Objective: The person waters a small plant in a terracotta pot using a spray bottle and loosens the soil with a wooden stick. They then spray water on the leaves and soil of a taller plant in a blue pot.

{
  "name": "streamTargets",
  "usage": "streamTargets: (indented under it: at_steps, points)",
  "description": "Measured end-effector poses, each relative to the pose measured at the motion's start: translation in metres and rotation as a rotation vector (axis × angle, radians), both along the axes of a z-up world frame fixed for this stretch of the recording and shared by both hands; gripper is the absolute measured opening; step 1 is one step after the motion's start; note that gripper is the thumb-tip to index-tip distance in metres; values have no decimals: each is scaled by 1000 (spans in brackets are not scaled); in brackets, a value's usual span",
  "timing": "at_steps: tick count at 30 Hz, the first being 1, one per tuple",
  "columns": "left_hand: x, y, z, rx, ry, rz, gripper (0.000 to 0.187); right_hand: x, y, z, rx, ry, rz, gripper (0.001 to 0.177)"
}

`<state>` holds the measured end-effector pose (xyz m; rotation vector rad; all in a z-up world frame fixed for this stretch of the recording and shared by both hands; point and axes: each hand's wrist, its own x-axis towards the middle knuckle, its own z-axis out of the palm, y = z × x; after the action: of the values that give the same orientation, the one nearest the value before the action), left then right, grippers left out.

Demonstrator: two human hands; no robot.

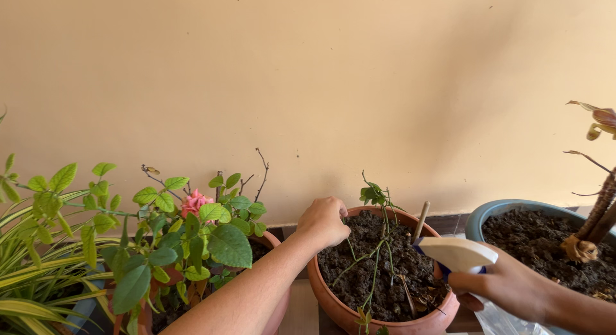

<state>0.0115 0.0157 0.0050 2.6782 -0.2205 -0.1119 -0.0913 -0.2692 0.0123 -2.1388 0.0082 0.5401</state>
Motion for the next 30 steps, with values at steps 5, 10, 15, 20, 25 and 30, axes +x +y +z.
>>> streamTargets:
  at_steps: [5,10,15,20,25,30]
  points:
    - [2,8,-8,-18,25,-4,31,1,2,-9,63,52,51,30]
    - [1,16,-11,-10,48,-6,26,-3,10,-11,39,148,28,27]
    - [3,20,-19,26,64,-10,24,-4,19,-4,64,111,7,28]
    - [4,24,-22,60,74,-31,27,-4,31,1,-30,45,49,27]
    - [8,29,-28,55,71,-30,28,-2,40,9,-52,8,23,25]
    - [14,31,-34,98,95,-37,31,-2,52,12,-5,-1,23,24]
